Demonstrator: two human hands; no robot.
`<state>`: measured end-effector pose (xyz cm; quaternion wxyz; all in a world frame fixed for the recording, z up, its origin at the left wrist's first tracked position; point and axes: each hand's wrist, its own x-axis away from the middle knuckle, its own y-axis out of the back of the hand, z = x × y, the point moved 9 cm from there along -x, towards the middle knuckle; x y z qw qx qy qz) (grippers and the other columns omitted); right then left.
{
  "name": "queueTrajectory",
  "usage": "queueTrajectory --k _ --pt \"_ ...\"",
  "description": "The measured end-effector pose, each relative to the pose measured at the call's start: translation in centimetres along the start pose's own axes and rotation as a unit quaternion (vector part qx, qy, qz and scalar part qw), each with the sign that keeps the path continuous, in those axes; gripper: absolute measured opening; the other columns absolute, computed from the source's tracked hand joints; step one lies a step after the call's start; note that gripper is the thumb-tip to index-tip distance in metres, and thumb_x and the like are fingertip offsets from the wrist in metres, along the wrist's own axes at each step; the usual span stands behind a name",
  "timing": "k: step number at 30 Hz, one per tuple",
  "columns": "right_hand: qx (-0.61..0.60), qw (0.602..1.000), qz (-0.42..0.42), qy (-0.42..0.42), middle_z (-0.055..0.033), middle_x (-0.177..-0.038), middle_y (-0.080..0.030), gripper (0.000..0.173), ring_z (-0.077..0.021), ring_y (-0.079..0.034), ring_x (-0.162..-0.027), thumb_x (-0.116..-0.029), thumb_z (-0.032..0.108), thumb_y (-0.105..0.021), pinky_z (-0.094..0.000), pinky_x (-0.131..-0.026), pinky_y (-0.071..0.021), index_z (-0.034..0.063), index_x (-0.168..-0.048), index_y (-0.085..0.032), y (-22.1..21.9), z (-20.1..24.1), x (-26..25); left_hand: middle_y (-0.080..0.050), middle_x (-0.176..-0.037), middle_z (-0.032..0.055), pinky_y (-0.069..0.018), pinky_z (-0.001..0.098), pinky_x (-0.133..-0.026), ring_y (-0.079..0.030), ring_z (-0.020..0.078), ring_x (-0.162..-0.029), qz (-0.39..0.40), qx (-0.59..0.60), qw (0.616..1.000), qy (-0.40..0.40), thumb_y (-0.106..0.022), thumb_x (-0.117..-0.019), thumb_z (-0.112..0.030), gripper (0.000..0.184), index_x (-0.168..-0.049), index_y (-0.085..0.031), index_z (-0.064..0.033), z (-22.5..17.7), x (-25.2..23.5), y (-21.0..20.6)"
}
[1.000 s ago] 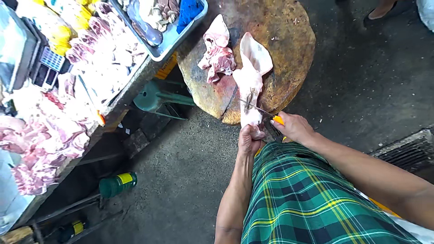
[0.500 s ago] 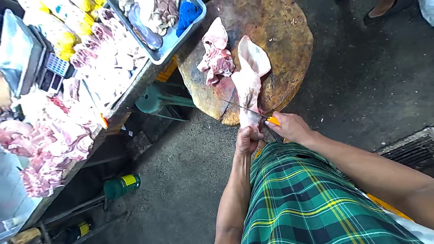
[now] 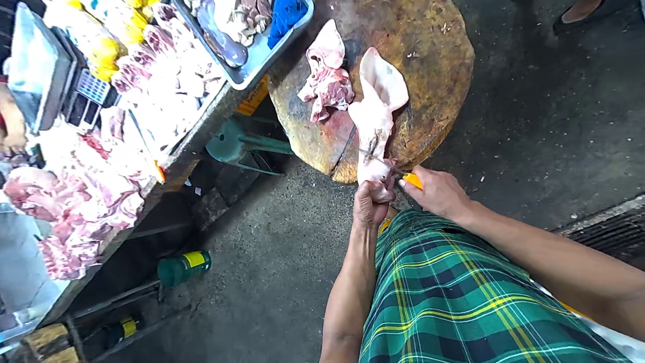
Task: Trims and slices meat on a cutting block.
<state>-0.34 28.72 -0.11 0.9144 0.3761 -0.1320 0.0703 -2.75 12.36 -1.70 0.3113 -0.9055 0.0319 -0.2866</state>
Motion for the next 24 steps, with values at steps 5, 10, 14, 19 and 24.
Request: queueTrajectory --k 5,10,14,19,24 --pt "0.005 0.998 0.012 -0.063 -0.0139 -0.082 -0.068 0.046 -0.0357 -0.07 -0.075 -0.105 0.054 -0.05 -0.0587 -0.063 -0.0561 0.0096 -0.106 -0.063 -0.8 -2.6 -0.7 -0.063 -0.135 0.0127 -0.0562 0.0436 -0.095 -0.065 0.0261 -0.12 0.008 0.024 0.999 0.033 -0.043 -0.1026 -0.033 0.037 -0.133 -0.056 -0.016 0.9 0.4 -1.1" --pt "-0.053 0.996 0.036 -0.065 -0.0086 -0.075 -0.065 0.046 -0.0279 -0.068 -0.068 -0.1045 0.056 -0.05 -0.0534 -0.061 -0.057 0.0121 -0.109 -0.063 0.0 -1.7 0.5 -0.061 -0.14 0.0133 -0.0547 0.0466 -0.1 -0.062 0.0279 -0.125 0.006 0.043 0.998 0.055 -0.045 -0.1035 -0.035 0.04 -0.137 -0.054 -0.0158 1.9 0.7 -1.2" --pt "-0.026 0.996 0.043 -0.071 -0.012 -0.078 -0.067 0.043 -0.0326 -0.07 -0.072 -0.1055 0.052 -0.05 -0.0565 -0.063 -0.057 0.0105 -0.107 -0.063 -1.4 -2.7 0.0 -0.068 -0.116 0.0116 -0.0587 0.0413 -0.085 -0.068 0.023 -0.101 -0.005 0.034 0.999 0.035 -0.052 -0.0936 -0.024 0.03 -0.12 -0.06 -0.0123 2.0 0.2 -1.6" --pt "-0.063 0.993 0.029 -0.098 -0.0127 -0.077 -0.065 0.05 -0.0325 -0.068 -0.071 -0.1044 0.058 -0.049 -0.0565 -0.062 -0.0557 0.0097 -0.108 -0.063 -0.4 -3.9 0.0 -0.061 -0.139 0.0148 -0.0532 0.0479 -0.102 -0.061 0.0295 -0.127 -0.004 0.044 0.999 0.025 -0.039 -0.1015 -0.025 0.037 -0.132 -0.055 -0.0118 1.2 0.0 -1.5" --pt "-0.047 0.996 0.039 -0.06 -0.0114 -0.079 -0.067 0.045 -0.0311 -0.07 -0.075 -0.1048 0.054 -0.05 -0.0551 -0.067 -0.0569 0.0108 -0.106 -0.064 -1.5 -2.4 -0.5 -0.066 -0.126 0.0121 -0.0578 0.0419 -0.087 -0.067 0.0234 -0.108 0.009 0.016 1.0 0.013 -0.045 -0.0984 -0.026 0.033 -0.126 -0.059 -0.0135 1.6 -0.1 -1.9"
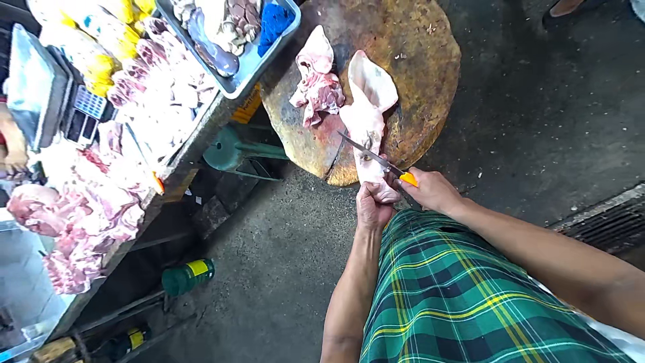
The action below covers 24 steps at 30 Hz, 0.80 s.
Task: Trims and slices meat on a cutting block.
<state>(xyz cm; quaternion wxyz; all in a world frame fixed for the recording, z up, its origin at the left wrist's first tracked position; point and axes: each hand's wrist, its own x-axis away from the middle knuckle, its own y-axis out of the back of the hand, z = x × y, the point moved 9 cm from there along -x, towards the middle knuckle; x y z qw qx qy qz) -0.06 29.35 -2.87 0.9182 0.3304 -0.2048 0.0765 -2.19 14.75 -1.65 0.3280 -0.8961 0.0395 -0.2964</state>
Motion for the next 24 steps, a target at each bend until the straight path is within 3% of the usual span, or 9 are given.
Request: queueTrajectory --k 2,4,7,10,14,16,19,22,24 --pt "0.001 0.999 0.007 -0.042 -0.0157 -0.084 -0.069 0.05 -0.0366 -0.071 -0.082 -0.1045 0.056 -0.048 -0.0604 -0.071 -0.0557 0.0086 -0.109 -0.063 0.1 -1.5 -0.7 -0.066 -0.126 0.0122 -0.0565 0.0442 -0.093 -0.066 0.0247 -0.113 -0.009 -0.006 1.0 0.002 -0.045 -0.0968 -0.025 0.033 -0.124 -0.059 -0.013 0.0 0.2 0.5" --pt "-0.073 0.992 0.016 -0.097 -0.0175 -0.088 -0.069 0.056 -0.0361 -0.07 -0.082 -0.1036 0.059 -0.05 -0.0607 -0.073 -0.056 0.0062 -0.114 -0.065 1.1 -3.5 -1.3 -0.058 -0.143 0.0166 -0.05 0.0503 -0.106 -0.058 0.0312 -0.131 0.001 0.015 1.0 0.012 -0.041 -0.0995 -0.027 0.042 -0.136 -0.053 -0.0111 -0.3 0.0 0.7" --pt "-0.302 0.936 0.048 -0.178 -0.0059 -0.074 -0.062 0.057 -0.0185 -0.062 -0.055 -0.104 0.061 -0.048 -0.039 -0.052 -0.0577 0.0068 -0.111 -0.064 1.2 -6.9 -3.1 -0.054 -0.147 0.021 -0.0491 0.0554 -0.105 -0.054 0.0367 -0.134 -0.009 0.031 0.999 0.016 -0.038 -0.1002 -0.032 0.05 -0.142 -0.049 -0.0079 -0.5 -1.0 1.7" --pt "-0.42 0.881 0.07 -0.207 -0.0006 -0.066 -0.055 0.059 -0.0139 -0.055 -0.046 -0.101 0.068 -0.046 -0.0327 -0.043 -0.0527 0.0104 -0.1 -0.061 0.8 -10.1 -4.5 -0.055 -0.144 0.0205 -0.0508 0.0568 -0.103 -0.057 0.0373 -0.131 -0.047 0.018 0.998 0.036 -0.035 -0.1059 -0.041 0.051 -0.144 -0.046 -0.0105 -0.3 -1.2 1.8" --pt "-0.362 0.899 0.08 -0.233 -0.0032 -0.069 -0.056 0.057 -0.0156 -0.055 -0.048 -0.1022 0.064 -0.048 -0.0352 -0.044 -0.0535 0.0088 -0.107 -0.062 0.3 -12.3 -1.2 -0.065 -0.127 0.0146 -0.0573 0.0463 -0.089 -0.066 0.0274 -0.109 -0.092 -0.094 0.99 0.058 -0.042 -0.1076 -0.044 0.046 -0.139 -0.053 -0.0118 0.0 -0.9 2.9" --pt "-0.342 0.905 0.08 -0.242 -0.0055 -0.07 -0.057 0.058 -0.017 -0.055 -0.048 -0.1027 0.063 -0.048 -0.0354 -0.045 -0.0526 0.0102 -0.122 -0.061 0.1 -13.4 1.2 -0.07 -0.108 0.0131 -0.0584 0.042 -0.082 -0.069 0.0228 -0.094 -0.151 -0.223 0.961 0.058 -0.054 -0.1043 -0.036 0.039 -0.125 -0.064 -0.0044 -0.5 -0.6 3.8" --pt "-0.322 0.92 0.053 -0.217 -0.0067 -0.073 -0.062 0.052 -0.0182 -0.062 -0.054 -0.1021 0.058 -0.055 -0.0359 -0.052 -0.058 0.0105 -0.121 -0.062 -0.1 -14.1 4.1 -0.075 -0.094 0.0112 -0.0587 0.0434 -0.084 -0.071 0.0216 -0.088 -0.196 -0.383 0.902 0.026 -0.07 -0.0959 -0.032 0.032 -0.106 -0.072 -0.002 -2.1 1.0 4.5" --pt "-0.306 0.934 0.023 -0.181 -0.0083 -0.087 -0.075 0.042 -0.0208 -0.074 -0.07 -0.1048 0.044 -0.059 -0.0399 -0.069 -0.0653 0.0059 -0.12 -0.065 0.8 -12.6 5.1 -0.071 -0.092 0.0112 -0.059 0.0425 -0.073 -0.069 0.0212 -0.08 -0.173 -0.4 0.9 0.027 -0.069 -0.0925 -0.026 0.031 -0.114 -0.064 -0.0043 -2.2 1.4 4.9" --pt "-0.271 0.95 0.012 -0.158 -0.0058 -0.09 -0.076 0.037 -0.0178 -0.071 -0.064 -0.1056 0.04 -0.059 -0.0375 -0.062 -0.0633 0.0086 -0.124 -0.063 1.5 -11.3 4.8 -0.07 -0.095 0.0154 -0.0595 0.0431 -0.073 -0.069 0.0233 -0.082 -0.173 -0.366 0.913 0.048 -0.067 -0.0915 -0.019 0.037 -0.121 -0.059 0.0013 -1.4 -0.6 5.6"
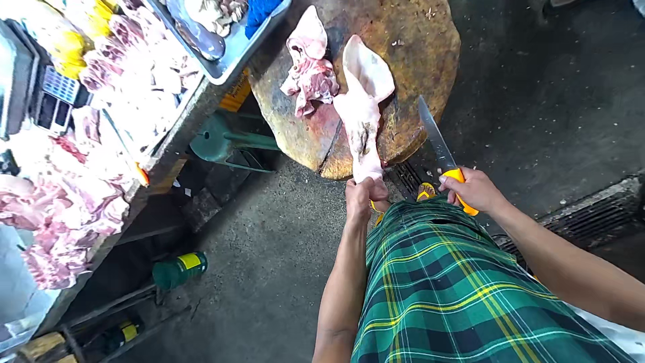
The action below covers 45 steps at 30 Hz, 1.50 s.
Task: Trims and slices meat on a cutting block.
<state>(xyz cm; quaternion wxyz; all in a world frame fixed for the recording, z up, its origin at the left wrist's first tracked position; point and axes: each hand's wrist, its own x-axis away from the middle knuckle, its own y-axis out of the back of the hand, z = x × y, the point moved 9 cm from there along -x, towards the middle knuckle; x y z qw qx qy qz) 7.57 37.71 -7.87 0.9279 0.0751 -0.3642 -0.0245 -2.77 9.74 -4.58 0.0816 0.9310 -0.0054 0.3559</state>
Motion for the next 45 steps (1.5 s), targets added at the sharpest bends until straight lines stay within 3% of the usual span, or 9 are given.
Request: queueTrajectory --k 5,9,15,20,23,28,32,35,45 --pt "0.045 0.999 -0.007 0.028 -0.0094 -0.085 -0.07 0.045 -0.0234 -0.07 -0.072 -0.107 0.046 -0.052 -0.0488 -0.071 -0.0604 0.0167 -0.141 -0.058 -0.6 3.1 -0.5 -0.067 -0.079 0.0087 -0.0565 0.0385 -0.061 -0.065 0.0183 -0.066 0.012 0.027 0.999 0.037 -0.069 -0.0951 -0.029 0.031 -0.11 -0.066 -0.0021 0.2 -1.5 -1.5" --pt "-0.028 0.998 0.036 0.033 -0.0028 -0.098 -0.077 0.041 -0.0157 -0.07 -0.064 -0.11 0.037 -0.049 -0.0334 -0.059 -0.0607 0.0173 -0.146 -0.053 -1.9 5.4 0.1 -0.068 -0.086 0.01 -0.0592 0.0378 -0.061 -0.067 0.0187 -0.068 0.034 0.085 0.995 0.041 -0.07 -0.0938 -0.02 0.034 -0.123 -0.061 -0.0065 -0.9 0.6 -1.8" --pt "-0.226 0.969 0.097 -0.024 -0.0015 -0.077 -0.061 0.061 -0.013 -0.057 -0.06 -0.1073 0.063 -0.031 -0.0282 -0.054 -0.0512 0.0235 -0.147 -0.056 -5.8 5.6 -0.2 -0.063 -0.081 0.0084 -0.059 0.041 -0.058 -0.062 0.0197 -0.062 0.071 0.178 0.976 0.102 -0.069 -0.0938 -0.018 0.029 -0.119 -0.059 -0.0079 0.0 0.1 -4.5" --pt "-0.319 0.935 0.154 -0.028 -0.0019 -0.071 -0.056 0.058 -0.0123 -0.053 -0.055 -0.1057 0.065 -0.034 -0.0262 -0.05 -0.0487 0.0132 -0.102 -0.059 -9.0 6.9 0.3 -0.063 -0.087 0.0076 -0.0583 0.0375 -0.061 -0.061 0.0174 -0.065 0.077 0.247 0.96 0.106 -0.069 -0.0951 -0.018 0.027 -0.118 -0.059 -0.0088 0.0 0.0 -6.6" --pt "-0.296 0.944 0.139 -0.036 -0.0019 -0.072 -0.055 0.057 -0.0125 -0.053 -0.055 -0.105 0.065 -0.036 -0.0264 -0.05 -0.049 0.0137 -0.105 -0.061 -9.4 7.3 0.4 -0.063 -0.082 0.0082 -0.057 0.0332 -0.054 -0.06 0.0158 -0.058 0.088 0.263 0.955 0.108 -0.067 -0.0972 -0.019 0.023 -0.116 -0.06 -0.0073 -0.1 -0.2 -7.5" --pt "-0.286 0.956 0.007 -0.059 -0.0007 -0.072 -0.056 0.056 -0.0126 -0.053 -0.054 -0.1019 0.068 -0.044 -0.0286 -0.048 -0.0482 0.0239 -0.13 -0.065 -8.1 6.0 -0.2 -0.062 -0.082 0.0076 -0.0582 0.0358 -0.061 -0.061 0.0168 -0.063 0.101 0.281 0.947 0.121 -0.062 -0.0979 -0.016 0.018 -0.114 -0.06 -0.0076 -0.4 0.0 -8.0" --pt "-0.33 0.942 0.038 -0.045 0.002 -0.07 -0.052 0.056 -0.0116 -0.048 -0.051 -0.1042 0.068 -0.035 -0.028 -0.046 -0.046 0.033 -0.142 -0.057 -7.9 5.2 -0.8 -0.06 -0.078 0.0053 -0.0581 0.0361 -0.061 -0.06 0.0162 -0.061 0.111 0.286 0.942 0.135 -0.059 -0.1007 -0.019 0.014 -0.109 -0.06 -0.0081 -0.2 0.3 -8.5" --pt "-0.266 0.963 0.046 0.012 -0.0014 -0.074 -0.057 0.056 -0.0139 -0.054 -0.057 -0.1067 0.063 -0.035 -0.0304 -0.051 -0.0507 0.0199 -0.128 -0.063 -7.8 5.8 -0.3 -0.062 -0.083 0.0072 -0.0583 0.034 -0.06 -0.061 0.0161 -0.063 0.117 0.29 0.938 0.147 -0.058 -0.1018 -0.021 0.019 -0.115 -0.061 -0.008 0.0 0.4 -8.8" --pt "-0.268 0.962 0.005 -0.046 -0.003 -0.074 -0.059 0.059 -0.0142 -0.054 -0.054 -0.1024 0.069 -0.041 -0.0307 -0.049 -0.0504 0.019 -0.121 -0.067 -7.9 4.0 -0.6 -0.067 -0.102 0.0116 -0.0599 0.0442 -0.081 -0.068 0.0231 -0.089 0.11 0.295 0.941 0.125 -0.063 -0.1004 -0.023 0.028 -0.124 -0.061 -0.0075 0.1 -0.2 -8.7"
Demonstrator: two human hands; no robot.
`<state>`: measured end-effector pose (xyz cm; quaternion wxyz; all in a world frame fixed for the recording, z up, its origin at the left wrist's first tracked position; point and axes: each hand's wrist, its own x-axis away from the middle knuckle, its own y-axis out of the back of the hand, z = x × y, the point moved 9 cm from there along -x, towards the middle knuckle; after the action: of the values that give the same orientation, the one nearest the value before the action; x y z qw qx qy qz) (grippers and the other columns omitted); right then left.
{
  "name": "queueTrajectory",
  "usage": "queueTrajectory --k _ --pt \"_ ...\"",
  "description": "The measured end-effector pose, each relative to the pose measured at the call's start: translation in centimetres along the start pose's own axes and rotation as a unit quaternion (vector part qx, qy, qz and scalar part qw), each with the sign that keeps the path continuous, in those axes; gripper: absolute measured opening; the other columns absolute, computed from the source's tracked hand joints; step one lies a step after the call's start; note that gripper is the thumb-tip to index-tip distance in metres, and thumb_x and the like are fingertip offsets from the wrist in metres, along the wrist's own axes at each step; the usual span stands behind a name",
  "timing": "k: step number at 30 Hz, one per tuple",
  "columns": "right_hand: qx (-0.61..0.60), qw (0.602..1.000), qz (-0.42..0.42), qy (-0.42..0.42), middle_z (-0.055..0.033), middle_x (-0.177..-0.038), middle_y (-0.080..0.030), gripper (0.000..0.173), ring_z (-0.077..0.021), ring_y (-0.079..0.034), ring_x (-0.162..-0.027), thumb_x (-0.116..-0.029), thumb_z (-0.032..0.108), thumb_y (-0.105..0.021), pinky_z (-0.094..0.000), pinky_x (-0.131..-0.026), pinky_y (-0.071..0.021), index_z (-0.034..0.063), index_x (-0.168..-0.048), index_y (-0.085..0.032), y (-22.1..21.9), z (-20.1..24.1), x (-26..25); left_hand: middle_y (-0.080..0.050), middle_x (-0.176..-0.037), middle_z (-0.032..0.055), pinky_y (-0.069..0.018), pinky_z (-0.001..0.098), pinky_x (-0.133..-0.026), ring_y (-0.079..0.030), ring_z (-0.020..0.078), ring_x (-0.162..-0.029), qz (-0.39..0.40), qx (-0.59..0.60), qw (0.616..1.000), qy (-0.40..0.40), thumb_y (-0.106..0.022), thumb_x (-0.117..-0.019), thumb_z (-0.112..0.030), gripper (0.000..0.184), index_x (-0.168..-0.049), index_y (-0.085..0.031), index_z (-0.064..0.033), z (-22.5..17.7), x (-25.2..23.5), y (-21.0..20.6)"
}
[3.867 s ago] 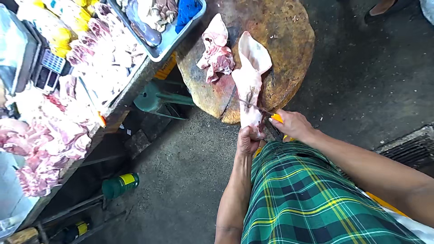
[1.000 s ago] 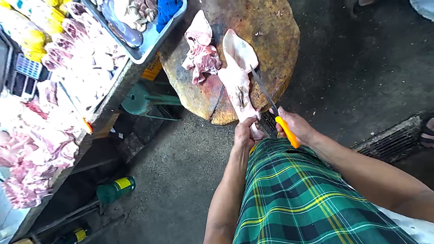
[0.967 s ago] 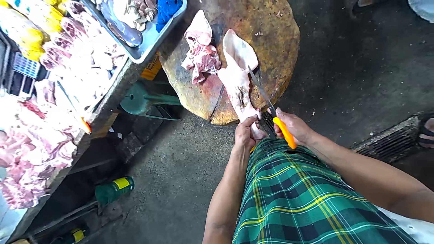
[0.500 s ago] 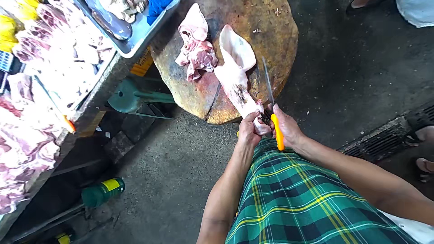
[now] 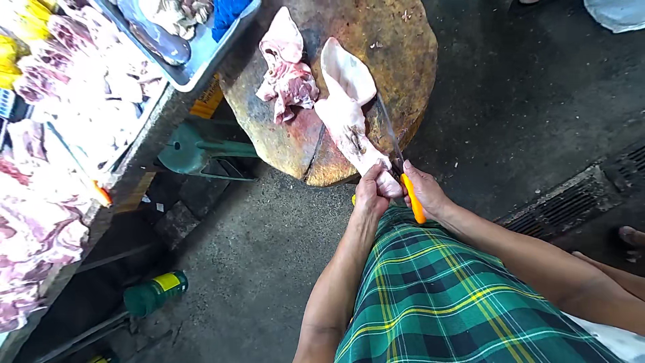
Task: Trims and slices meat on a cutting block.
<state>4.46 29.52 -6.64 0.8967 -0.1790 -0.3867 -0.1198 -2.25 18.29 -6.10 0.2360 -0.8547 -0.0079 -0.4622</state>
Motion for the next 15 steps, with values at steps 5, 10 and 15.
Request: queueTrajectory --k 5,10,15 --pt "-0.073 0.993 0.09 0.01 -0.0003 -0.066 -0.052 0.061 -0.0117 -0.049 -0.051 -0.1066 0.064 -0.03 -0.0275 -0.048 -0.0472 0.013 -0.091 -0.059 -0.5 0.1 0.0 -0.069 -0.111 0.0126 -0.059 0.0411 -0.083 -0.068 0.0223 -0.095 0.043 0.006 0.999 -0.006 -0.055 -0.1047 -0.025 0.031 -0.13 -0.063 -0.0082 -0.2 0.0 -0.8" --pt "-0.025 0.991 0.117 0.066 -0.0008 -0.069 -0.054 0.053 -0.0124 -0.053 -0.053 -0.1083 0.059 -0.034 -0.0273 -0.049 -0.0497 0.0148 -0.108 -0.063 -1.0 1.8 0.1 -0.067 -0.098 0.0096 -0.0596 0.0369 -0.071 -0.067 0.0195 -0.082 0.054 0.014 0.998 0.016 -0.051 -0.1049 -0.028 0.027 -0.122 -0.062 -0.0102 0.2 0.2 -1.3" --pt "0.005 0.992 0.105 0.076 -0.0017 -0.072 -0.057 0.051 -0.0131 -0.055 -0.057 -0.1089 0.056 -0.036 -0.0291 -0.051 -0.0509 0.0142 -0.116 -0.064 -1.3 2.2 -0.3 -0.063 -0.082 0.0074 -0.0579 0.0358 -0.061 -0.064 0.0178 -0.067 0.059 -0.005 0.997 0.039 -0.051 -0.1052 -0.034 0.026 -0.107 -0.06 -0.0102 0.8 0.2 -1.5"
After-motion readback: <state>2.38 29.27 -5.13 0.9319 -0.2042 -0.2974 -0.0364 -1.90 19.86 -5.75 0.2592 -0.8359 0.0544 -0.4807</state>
